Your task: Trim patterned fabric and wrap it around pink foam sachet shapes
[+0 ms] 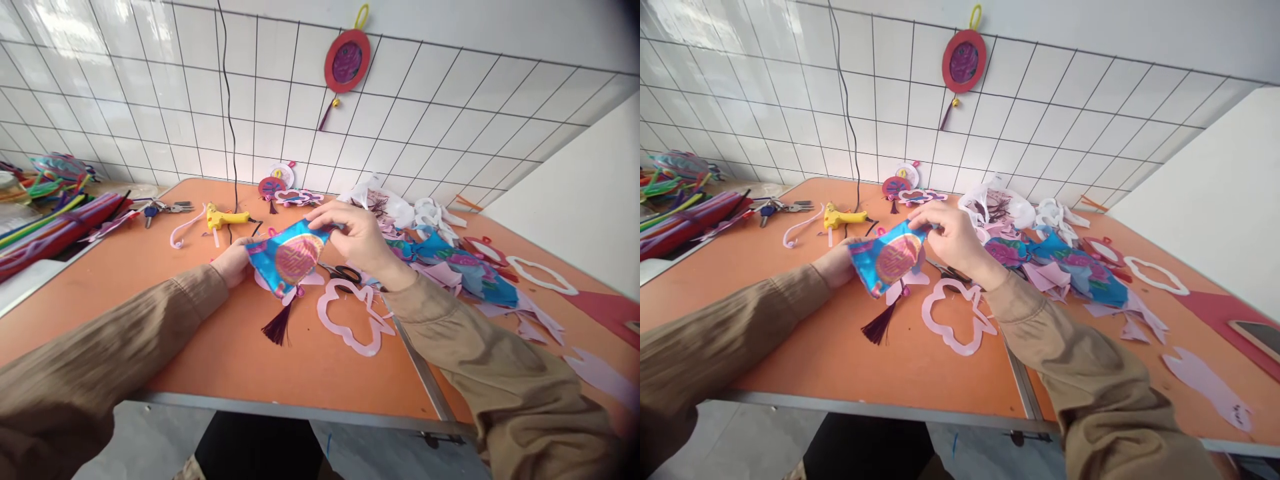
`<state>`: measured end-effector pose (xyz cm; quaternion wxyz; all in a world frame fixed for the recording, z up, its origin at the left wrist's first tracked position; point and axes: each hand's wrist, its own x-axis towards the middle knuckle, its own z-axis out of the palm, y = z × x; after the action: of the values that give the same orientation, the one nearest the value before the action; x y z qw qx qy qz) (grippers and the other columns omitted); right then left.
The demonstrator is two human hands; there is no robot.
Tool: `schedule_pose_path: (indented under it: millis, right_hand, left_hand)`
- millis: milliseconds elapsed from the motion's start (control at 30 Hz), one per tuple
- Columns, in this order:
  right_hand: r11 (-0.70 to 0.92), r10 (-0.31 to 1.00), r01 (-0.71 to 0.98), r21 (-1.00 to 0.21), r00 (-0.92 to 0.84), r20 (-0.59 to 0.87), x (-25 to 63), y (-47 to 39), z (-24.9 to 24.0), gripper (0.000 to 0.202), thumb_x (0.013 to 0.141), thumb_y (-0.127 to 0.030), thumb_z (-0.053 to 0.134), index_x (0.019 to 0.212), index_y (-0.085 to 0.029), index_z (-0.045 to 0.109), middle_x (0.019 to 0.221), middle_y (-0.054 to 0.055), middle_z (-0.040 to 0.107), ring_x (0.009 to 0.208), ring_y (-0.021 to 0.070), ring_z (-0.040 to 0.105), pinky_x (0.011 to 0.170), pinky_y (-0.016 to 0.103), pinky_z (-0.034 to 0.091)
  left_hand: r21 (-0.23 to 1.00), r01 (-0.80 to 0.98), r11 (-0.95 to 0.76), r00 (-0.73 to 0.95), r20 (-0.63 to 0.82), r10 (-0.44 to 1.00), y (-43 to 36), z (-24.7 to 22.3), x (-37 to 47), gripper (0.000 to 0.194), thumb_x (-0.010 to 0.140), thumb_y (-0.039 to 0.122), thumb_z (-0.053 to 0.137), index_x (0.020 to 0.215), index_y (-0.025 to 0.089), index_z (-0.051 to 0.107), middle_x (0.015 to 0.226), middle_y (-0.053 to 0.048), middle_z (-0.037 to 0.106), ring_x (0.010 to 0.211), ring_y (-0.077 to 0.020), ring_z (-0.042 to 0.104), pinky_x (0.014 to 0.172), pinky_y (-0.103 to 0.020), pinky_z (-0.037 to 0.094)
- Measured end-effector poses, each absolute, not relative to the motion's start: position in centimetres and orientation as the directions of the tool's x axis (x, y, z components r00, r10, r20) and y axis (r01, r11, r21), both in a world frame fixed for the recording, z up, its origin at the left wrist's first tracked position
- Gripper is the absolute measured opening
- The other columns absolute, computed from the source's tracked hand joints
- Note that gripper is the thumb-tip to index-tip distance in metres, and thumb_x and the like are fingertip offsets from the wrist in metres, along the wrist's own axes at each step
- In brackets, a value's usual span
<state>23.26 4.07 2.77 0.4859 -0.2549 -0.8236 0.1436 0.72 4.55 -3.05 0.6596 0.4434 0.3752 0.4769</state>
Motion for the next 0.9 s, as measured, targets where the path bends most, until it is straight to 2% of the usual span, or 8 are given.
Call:
schedule_pose_path:
  millis: [100, 167, 300, 400, 533, 633, 800, 900]
  right_hand:
    - [0.836, 0.548, 0.339, -0.431, -0.482, 0.683, 23.9, 5.2, 2.1, 0.037, 0.066, 0.003, 0.044, 0.075, -0.021, 0.072, 0.095, 0.005, 0.075, 0.094, 0.0210, 0.071, 0.085, 0.040, 0.058]
    - [0.845, 0.535, 0.325, -0.425, -0.521, 0.666, 24.1, 5.6, 1.7, 0.037, 0.067, 0.002, 0.044, 0.074, -0.021, 0.072, 0.094, 0.005, 0.075, 0.094, 0.0213, 0.071, 0.086, 0.040, 0.057]
    - [0.813, 0.571, 0.281, -0.509, -0.556, 0.604, 24.1, 5.5, 1.5, 0.038, 0.067, -0.002, 0.050, 0.089, -0.021, 0.075, 0.099, 0.006, 0.075, 0.094, 0.0226, 0.070, 0.080, 0.037, 0.057]
    - [0.769, 0.608, 0.244, -0.591, -0.567, 0.556, 24.1, 5.3, 1.4, 0.028, 0.073, -0.011, 0.059, 0.092, -0.022, 0.076, 0.098, 0.005, 0.075, 0.094, 0.0225, 0.069, 0.083, 0.037, 0.056]
    - [0.744, 0.638, 0.239, -0.624, -0.532, 0.557, 23.6, 5.0, 1.4, 0.015, 0.080, -0.026, 0.068, 0.094, -0.023, 0.075, 0.107, 0.007, 0.074, 0.103, 0.0245, 0.068, 0.090, 0.041, 0.055]
    - [0.747, 0.653, 0.252, -0.615, -0.449, 0.610, 23.3, 4.9, 1.5, 0.026, 0.077, -0.028, 0.075, 0.102, -0.024, 0.074, 0.124, 0.009, 0.069, 0.122, 0.0281, 0.061, 0.102, 0.046, 0.050]
    - [0.534, 0.820, 0.158, -0.831, -0.337, 0.463, 23.1, 5.3, 1.0, 0.041, 0.078, -0.041, 0.075, 0.114, -0.023, 0.069, 0.127, 0.011, 0.069, 0.120, 0.0295, 0.064, 0.100, 0.049, 0.053]
    - [0.421, 0.877, 0.132, -0.897, -0.312, 0.365, 23.0, 5.7, 0.3, 0.040, 0.068, -0.032, 0.082, 0.104, -0.018, 0.071, 0.113, 0.013, 0.074, 0.111, 0.0285, 0.069, 0.098, 0.048, 0.055]
  left_hand:
    - [0.917, -0.329, 0.226, 0.272, -0.137, 0.953, 4.6, -3.0, 0.5, 0.027, 0.060, 0.029, 0.089, 0.071, 0.012, 0.073, 0.069, -0.007, 0.073, 0.061, -0.0163, 0.065, 0.063, -0.027, 0.054]
    - [0.905, -0.350, 0.241, 0.263, -0.153, 0.953, 4.5, -2.9, 0.5, 0.026, 0.062, 0.028, 0.089, 0.069, 0.011, 0.071, 0.064, -0.005, 0.070, 0.055, -0.0133, 0.062, 0.061, -0.025, 0.053]
    - [0.903, -0.355, 0.240, 0.280, -0.143, 0.949, 4.4, -2.6, 0.7, 0.031, 0.072, 0.042, 0.083, 0.074, 0.013, 0.072, 0.072, -0.008, 0.074, 0.067, -0.0195, 0.069, 0.070, -0.031, 0.057]
    - [0.928, -0.293, 0.229, 0.339, -0.123, 0.933, 4.3, -2.8, 0.6, 0.040, 0.068, 0.050, 0.083, 0.079, 0.013, 0.074, 0.079, -0.010, 0.076, 0.074, -0.0231, 0.071, 0.072, -0.033, 0.057]
    - [0.959, -0.191, 0.209, 0.358, -0.130, 0.925, 4.4, -3.2, 0.2, 0.042, 0.050, 0.037, 0.095, 0.074, 0.010, 0.073, 0.070, -0.008, 0.074, 0.062, -0.0177, 0.067, 0.065, -0.029, 0.054]
    - [0.958, -0.194, 0.212, 0.353, -0.133, 0.926, 4.4, -3.4, 0.1, 0.041, 0.048, 0.033, 0.096, 0.072, 0.010, 0.073, 0.069, -0.007, 0.073, 0.060, -0.0167, 0.066, 0.064, -0.029, 0.053]
    - [0.968, -0.152, 0.202, 0.406, -0.125, 0.905, 4.3, -3.4, 0.3, 0.038, 0.048, 0.029, 0.095, 0.072, 0.010, 0.073, 0.071, -0.007, 0.074, 0.062, -0.0164, 0.066, 0.064, -0.028, 0.053]
    - [0.977, -0.117, 0.177, 0.434, -0.110, 0.894, 4.3, -3.7, 0.3, 0.037, 0.047, 0.027, 0.096, 0.069, 0.011, 0.071, 0.069, -0.005, 0.074, 0.060, -0.0149, 0.066, 0.062, -0.026, 0.053]
